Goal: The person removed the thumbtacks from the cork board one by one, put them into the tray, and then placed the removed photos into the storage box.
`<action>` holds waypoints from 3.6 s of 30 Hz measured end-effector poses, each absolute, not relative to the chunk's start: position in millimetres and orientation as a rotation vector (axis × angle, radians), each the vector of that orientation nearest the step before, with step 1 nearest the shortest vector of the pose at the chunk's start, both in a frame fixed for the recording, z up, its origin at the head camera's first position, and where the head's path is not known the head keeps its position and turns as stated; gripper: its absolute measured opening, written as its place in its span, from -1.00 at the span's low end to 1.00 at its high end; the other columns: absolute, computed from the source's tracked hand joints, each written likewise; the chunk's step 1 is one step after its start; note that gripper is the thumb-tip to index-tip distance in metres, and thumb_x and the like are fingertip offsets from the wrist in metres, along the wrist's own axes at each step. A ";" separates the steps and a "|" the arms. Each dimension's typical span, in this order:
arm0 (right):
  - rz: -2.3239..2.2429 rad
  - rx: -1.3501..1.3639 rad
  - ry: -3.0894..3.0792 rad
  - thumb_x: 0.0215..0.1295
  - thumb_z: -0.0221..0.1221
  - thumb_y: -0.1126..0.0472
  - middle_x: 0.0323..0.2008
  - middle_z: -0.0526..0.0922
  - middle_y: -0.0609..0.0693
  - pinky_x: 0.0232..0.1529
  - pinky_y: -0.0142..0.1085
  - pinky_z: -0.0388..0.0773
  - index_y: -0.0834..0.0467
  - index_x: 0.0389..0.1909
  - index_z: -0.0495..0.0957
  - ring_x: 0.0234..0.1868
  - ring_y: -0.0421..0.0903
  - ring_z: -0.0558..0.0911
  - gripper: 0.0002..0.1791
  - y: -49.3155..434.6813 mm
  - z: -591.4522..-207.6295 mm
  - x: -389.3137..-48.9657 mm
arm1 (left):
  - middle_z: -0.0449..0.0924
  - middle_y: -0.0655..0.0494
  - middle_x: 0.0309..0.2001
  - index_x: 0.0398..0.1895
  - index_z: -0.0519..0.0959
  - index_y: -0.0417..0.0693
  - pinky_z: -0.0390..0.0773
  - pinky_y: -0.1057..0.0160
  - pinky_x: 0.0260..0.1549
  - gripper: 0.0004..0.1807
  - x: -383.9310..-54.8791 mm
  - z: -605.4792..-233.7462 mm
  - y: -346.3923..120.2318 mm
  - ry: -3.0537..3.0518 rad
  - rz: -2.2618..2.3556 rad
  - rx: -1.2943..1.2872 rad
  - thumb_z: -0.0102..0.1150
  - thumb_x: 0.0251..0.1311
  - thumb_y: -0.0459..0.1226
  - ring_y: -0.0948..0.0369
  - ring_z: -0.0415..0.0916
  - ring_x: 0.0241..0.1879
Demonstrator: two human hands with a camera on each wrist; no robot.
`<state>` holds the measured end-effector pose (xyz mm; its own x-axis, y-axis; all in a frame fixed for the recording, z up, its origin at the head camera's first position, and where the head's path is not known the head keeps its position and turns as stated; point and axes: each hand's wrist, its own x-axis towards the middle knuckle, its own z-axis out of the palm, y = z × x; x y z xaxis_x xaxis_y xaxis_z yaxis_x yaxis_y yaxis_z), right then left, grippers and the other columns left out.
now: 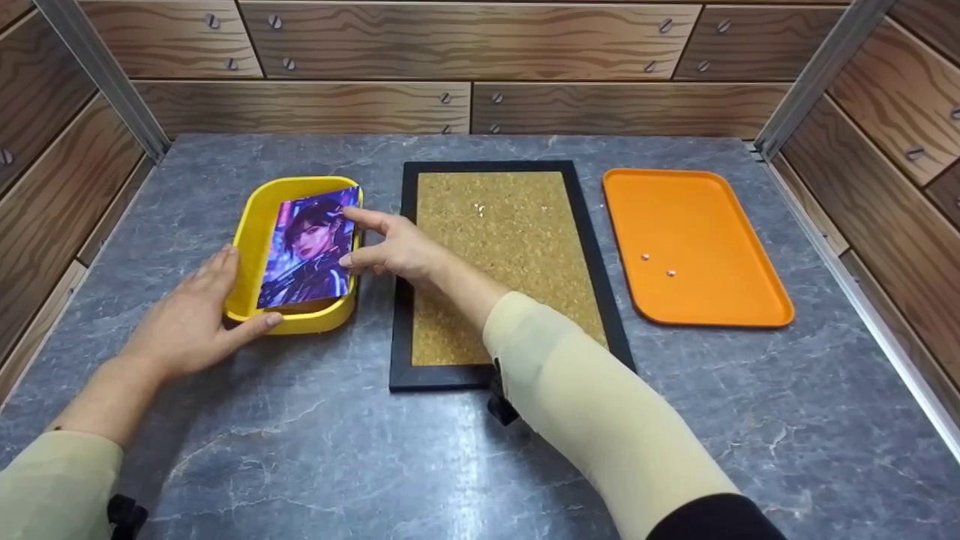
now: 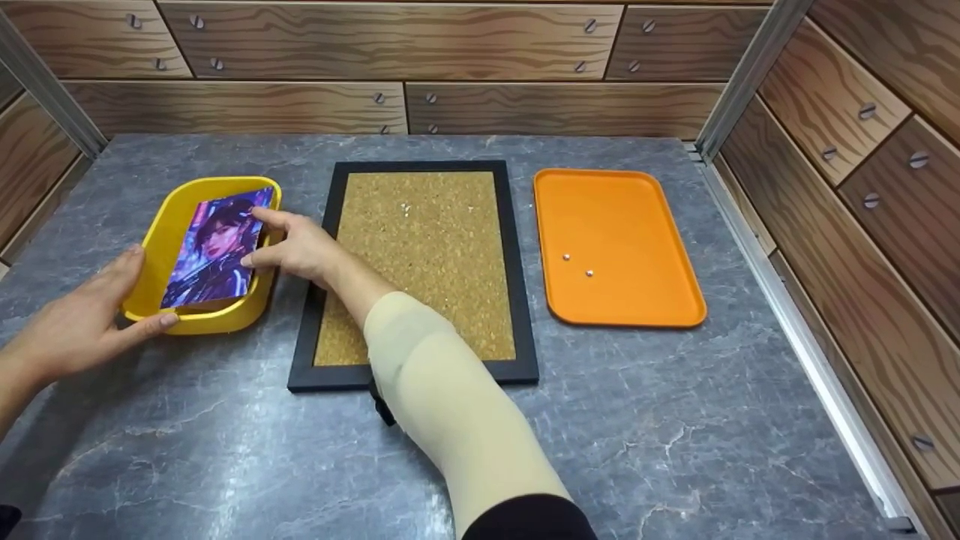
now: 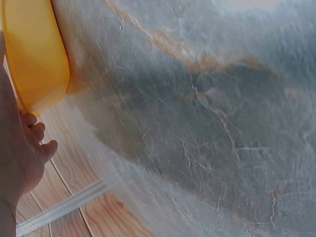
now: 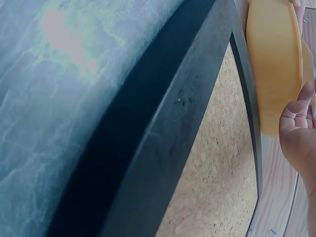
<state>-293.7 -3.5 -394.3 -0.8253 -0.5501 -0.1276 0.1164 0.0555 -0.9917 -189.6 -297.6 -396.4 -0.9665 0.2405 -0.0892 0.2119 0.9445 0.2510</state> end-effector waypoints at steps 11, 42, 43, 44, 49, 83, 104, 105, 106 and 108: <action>-1.762 -0.455 1.913 0.32 0.43 0.36 0.24 0.51 0.00 -0.33 -0.29 0.50 0.03 0.63 0.32 -0.26 -0.12 0.78 -0.12 -6.6 -397.2 -293.9 | -0.25 -0.38 0.68 0.71 -0.26 -0.32 -0.03 -0.47 0.49 0.27 -189.1 -397.7 -299.0 3.004 0.398 0.385 0.00 0.40 0.42 -0.40 -0.14 0.61; -1.471 -0.647 2.231 0.21 0.54 0.23 0.51 0.46 0.06 0.44 -0.43 0.29 0.01 0.62 0.33 0.43 -0.11 0.41 -0.04 -23.3 -394.9 -285.6 | -0.25 -0.36 0.69 0.71 -0.24 -0.31 -0.02 -0.50 0.47 0.26 -188.4 -399.4 -300.0 3.014 0.413 0.391 0.02 0.40 0.41 -0.40 -0.14 0.61; -1.459 -0.652 2.243 0.21 0.54 0.23 0.51 0.45 0.05 0.45 -0.44 0.26 0.00 0.63 0.32 0.43 -0.14 0.41 -0.03 -23.9 -394.7 -285.4 | -0.25 -0.35 0.69 0.71 -0.24 -0.30 -0.02 -0.51 0.46 0.26 -188.4 -399.5 -300.0 3.013 0.415 0.388 0.02 0.40 0.41 -0.40 -0.14 0.61; -1.453 -0.653 2.250 0.20 0.54 0.23 0.52 0.44 0.05 0.46 -0.44 0.25 -0.01 0.63 0.32 0.43 -0.15 0.40 -0.02 -24.3 -394.5 -285.2 | -0.26 -0.35 0.69 0.71 -0.25 -0.30 -0.02 -0.52 0.46 0.26 -188.4 -399.5 -300.0 3.012 0.415 0.384 0.02 0.40 0.41 -0.40 -0.14 0.61; -1.461 -0.659 2.257 0.20 0.54 0.25 0.55 0.40 0.06 0.45 -0.46 0.26 -0.03 0.63 0.31 0.44 -0.14 0.40 -0.01 -23.7 -394.6 -285.4 | -0.27 -0.34 0.69 0.72 -0.28 -0.28 -0.04 -0.52 0.46 0.26 -188.9 -399.4 -299.4 3.007 0.419 0.380 0.01 0.41 0.41 -0.40 -0.15 0.61; -1.643 -0.652 2.053 0.29 0.46 0.37 0.40 0.54 0.15 -0.10 -0.15 0.73 0.02 0.67 0.22 -0.21 -0.17 0.64 -0.02 6.9 -381.4 -289.9 | -0.27 -0.38 0.68 0.71 -0.28 -0.32 -0.04 -0.51 0.46 0.27 -189.6 -399.2 -299.2 3.000 0.423 0.379 0.01 0.40 0.42 -0.41 -0.15 0.61; -1.644 -0.608 2.146 0.32 0.44 0.33 0.36 0.55 -0.02 -0.32 -0.41 0.52 -0.07 0.66 0.25 -0.34 -0.18 0.54 -0.06 66.5 -362.6 -298.1 | -0.17 -0.45 0.66 0.70 -0.21 -0.37 0.00 -0.45 0.49 0.27 -197.4 -394.4 -305.1 3.012 0.362 0.431 0.04 0.40 0.40 -0.42 -0.09 0.59; -1.645 -0.609 2.152 0.32 0.44 0.32 0.36 0.55 -0.03 -0.31 -0.40 0.52 -0.06 0.66 0.25 -0.33 -0.17 0.55 -0.06 69.9 -362.2 -298.9 | -0.15 -0.46 0.65 0.70 -0.21 -0.37 0.01 -0.45 0.49 0.26 -198.0 -393.5 -305.2 3.015 0.353 0.433 0.03 0.40 0.40 -0.43 -0.09 0.59; -1.646 -0.612 2.158 0.33 0.43 0.32 0.36 0.54 -0.02 -0.30 -0.39 0.53 -0.05 0.67 0.25 -0.31 -0.16 0.57 -0.07 73.5 -361.6 -299.0 | -0.13 -0.46 0.65 0.70 -0.20 -0.37 0.00 -0.44 0.50 0.26 -198.9 -392.4 -305.2 3.019 0.345 0.433 0.02 0.40 0.41 -0.43 -0.08 0.58; -1.647 -0.618 2.177 0.34 0.43 0.31 0.37 0.54 0.01 -0.26 -0.35 0.56 -0.04 0.66 0.25 -0.26 -0.15 0.60 -0.07 81.1 -361.2 -299.7 | -0.09 -0.48 0.63 0.70 -0.18 -0.37 0.01 -0.44 0.50 0.26 -200.5 -390.5 -304.6 3.030 0.332 0.433 0.01 0.40 0.41 -0.45 -0.06 0.57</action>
<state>-299.7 81.1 -361.2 -0.8470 -0.5315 -0.0090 -0.1359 0.2328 -0.9630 -200.5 -304.6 -390.5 -0.9585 0.2832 -0.0315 0.2697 0.9373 0.2208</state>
